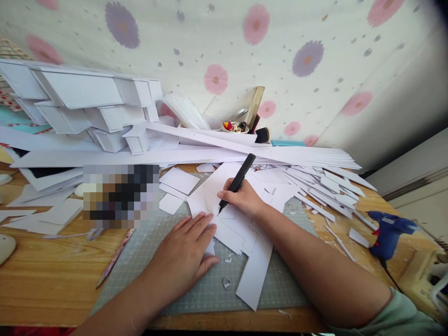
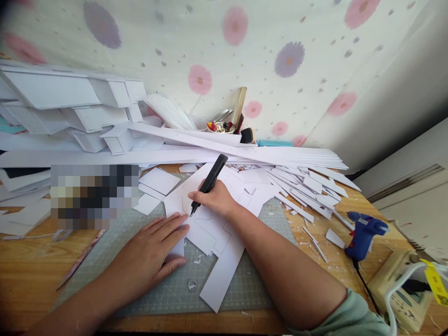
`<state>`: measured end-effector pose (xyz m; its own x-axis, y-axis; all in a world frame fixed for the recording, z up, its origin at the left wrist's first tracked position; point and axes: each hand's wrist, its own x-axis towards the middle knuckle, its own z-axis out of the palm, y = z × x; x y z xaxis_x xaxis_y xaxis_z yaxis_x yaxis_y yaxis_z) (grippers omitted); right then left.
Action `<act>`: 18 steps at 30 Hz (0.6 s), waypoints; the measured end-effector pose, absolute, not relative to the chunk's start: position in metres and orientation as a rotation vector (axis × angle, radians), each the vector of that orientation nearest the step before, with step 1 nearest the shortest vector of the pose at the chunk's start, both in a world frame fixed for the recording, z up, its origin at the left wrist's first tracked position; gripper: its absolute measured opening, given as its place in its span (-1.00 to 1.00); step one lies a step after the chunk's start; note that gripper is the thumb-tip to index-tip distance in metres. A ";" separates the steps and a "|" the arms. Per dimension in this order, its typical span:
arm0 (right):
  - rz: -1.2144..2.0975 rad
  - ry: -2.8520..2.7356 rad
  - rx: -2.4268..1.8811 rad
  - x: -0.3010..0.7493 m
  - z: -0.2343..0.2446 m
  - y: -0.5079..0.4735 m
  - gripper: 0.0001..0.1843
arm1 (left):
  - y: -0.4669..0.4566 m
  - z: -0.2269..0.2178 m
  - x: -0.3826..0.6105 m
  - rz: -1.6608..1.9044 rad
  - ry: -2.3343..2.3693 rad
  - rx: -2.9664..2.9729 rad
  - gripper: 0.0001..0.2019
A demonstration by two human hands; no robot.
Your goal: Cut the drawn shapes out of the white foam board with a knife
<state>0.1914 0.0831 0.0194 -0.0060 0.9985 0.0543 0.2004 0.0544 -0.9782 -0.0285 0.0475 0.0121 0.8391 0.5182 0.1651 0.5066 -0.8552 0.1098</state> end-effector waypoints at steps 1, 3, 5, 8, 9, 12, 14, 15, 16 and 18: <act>1.072 -1.376 -1.326 0.192 0.019 0.083 -0.67 | 0.047 0.012 -0.029 0.288 0.826 2.960 -0.52; 1.087 -1.370 -1.340 0.192 0.019 0.084 -0.68 | 0.047 0.013 -0.029 0.284 0.831 2.972 -0.51; 1.100 -1.373 -1.346 0.192 0.019 0.084 -0.69 | 0.047 0.013 -0.029 0.283 0.832 2.977 -0.50; 1.116 -1.376 -1.352 0.192 0.019 0.084 -0.70 | 0.047 0.013 -0.028 0.278 0.821 2.974 -0.50; 1.122 -1.375 -1.354 0.192 0.019 0.084 -0.70 | 0.048 0.014 -0.028 0.277 0.817 2.970 -0.51; 1.132 -1.382 -1.367 0.192 0.020 0.084 -0.71 | 0.048 0.015 -0.027 0.280 0.811 2.960 -0.52; 1.134 -1.389 -1.369 0.192 0.020 0.084 -0.71 | 0.049 0.015 -0.027 0.284 0.811 2.959 -0.53; 1.134 -1.393 -1.368 0.192 0.020 0.084 -0.71 | 0.049 0.015 -0.027 0.285 0.813 2.960 -0.53; 1.136 -1.399 -1.365 0.193 0.020 0.084 -0.70 | 0.048 0.015 -0.027 0.284 0.813 2.960 -0.52; 1.137 -1.415 -1.367 0.193 0.021 0.084 -0.70 | 0.048 0.014 -0.027 0.282 0.818 2.952 -0.53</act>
